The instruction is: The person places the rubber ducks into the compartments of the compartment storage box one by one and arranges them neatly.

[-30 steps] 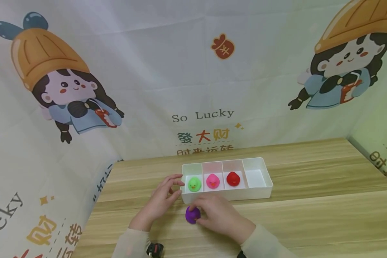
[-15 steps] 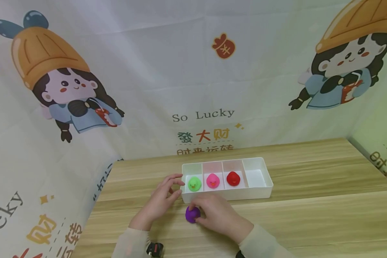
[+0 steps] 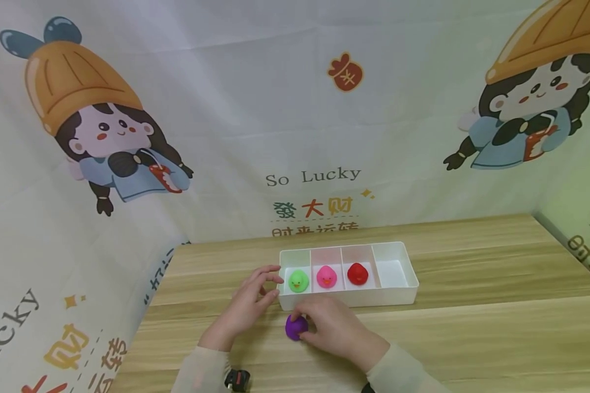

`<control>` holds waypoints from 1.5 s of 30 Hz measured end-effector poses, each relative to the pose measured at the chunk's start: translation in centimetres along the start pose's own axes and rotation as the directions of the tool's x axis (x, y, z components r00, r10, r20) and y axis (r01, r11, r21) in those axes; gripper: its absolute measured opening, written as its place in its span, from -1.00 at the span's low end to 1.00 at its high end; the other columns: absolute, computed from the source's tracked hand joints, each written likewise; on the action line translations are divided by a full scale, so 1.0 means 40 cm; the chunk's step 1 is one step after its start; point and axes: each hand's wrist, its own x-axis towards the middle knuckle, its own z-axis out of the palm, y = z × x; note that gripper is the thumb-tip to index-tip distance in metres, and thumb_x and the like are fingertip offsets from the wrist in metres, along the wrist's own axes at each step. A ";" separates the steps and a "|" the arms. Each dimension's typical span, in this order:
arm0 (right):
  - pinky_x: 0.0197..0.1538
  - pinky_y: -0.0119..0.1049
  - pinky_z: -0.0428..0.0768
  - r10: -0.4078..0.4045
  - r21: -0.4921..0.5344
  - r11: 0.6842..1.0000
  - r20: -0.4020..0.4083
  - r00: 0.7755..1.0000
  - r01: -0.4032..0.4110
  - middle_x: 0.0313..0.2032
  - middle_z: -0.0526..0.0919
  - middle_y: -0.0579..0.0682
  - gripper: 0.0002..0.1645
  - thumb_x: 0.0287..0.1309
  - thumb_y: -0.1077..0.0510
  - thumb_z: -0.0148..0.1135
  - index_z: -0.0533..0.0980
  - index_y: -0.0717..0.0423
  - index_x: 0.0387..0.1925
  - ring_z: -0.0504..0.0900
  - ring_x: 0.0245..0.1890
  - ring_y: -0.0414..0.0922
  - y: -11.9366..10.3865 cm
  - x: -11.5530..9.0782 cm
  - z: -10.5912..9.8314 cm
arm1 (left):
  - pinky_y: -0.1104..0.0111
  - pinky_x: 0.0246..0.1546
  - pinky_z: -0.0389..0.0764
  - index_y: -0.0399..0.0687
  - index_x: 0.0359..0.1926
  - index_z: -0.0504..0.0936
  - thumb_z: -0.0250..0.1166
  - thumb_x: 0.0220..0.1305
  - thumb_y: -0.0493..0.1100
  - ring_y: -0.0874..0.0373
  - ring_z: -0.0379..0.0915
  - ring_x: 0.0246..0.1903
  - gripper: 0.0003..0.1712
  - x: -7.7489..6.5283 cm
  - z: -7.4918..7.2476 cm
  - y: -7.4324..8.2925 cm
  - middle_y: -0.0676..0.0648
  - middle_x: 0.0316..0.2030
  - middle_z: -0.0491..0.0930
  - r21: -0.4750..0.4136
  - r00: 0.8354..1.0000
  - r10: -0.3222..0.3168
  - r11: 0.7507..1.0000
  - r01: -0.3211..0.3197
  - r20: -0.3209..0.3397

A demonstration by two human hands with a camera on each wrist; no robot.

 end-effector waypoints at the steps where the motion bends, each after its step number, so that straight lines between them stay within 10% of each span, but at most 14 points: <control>1: 0.00 -0.38 0.63 -0.006 0.000 1.000 -0.004 1.000 0.006 -0.22 0.76 -0.24 -0.70 0.07 0.11 0.58 0.68 -0.10 -0.14 0.68 -0.19 -0.25 0.000 -0.001 -0.001 | 0.05 0.05 0.32 0.04 0.02 0.62 0.26 0.45 -0.27 0.20 0.43 -0.13 -0.80 0.000 0.000 0.001 -0.04 0.44 0.41 0.000 1.000 -0.002 1.000 0.002 -0.002; 45: 0.05 -0.28 0.68 0.019 0.086 0.996 -0.097 0.995 -0.011 -0.15 0.78 -0.22 -0.66 0.05 0.10 0.58 0.68 -0.08 -0.10 0.72 -0.11 -0.18 0.021 -0.091 -0.070 | 0.02 0.09 0.27 0.05 0.02 0.63 0.26 0.45 -0.26 0.21 0.41 -0.17 -0.80 0.001 0.006 -0.008 -0.02 0.45 0.40 -0.012 1.000 0.001 1.000 -0.001 -0.012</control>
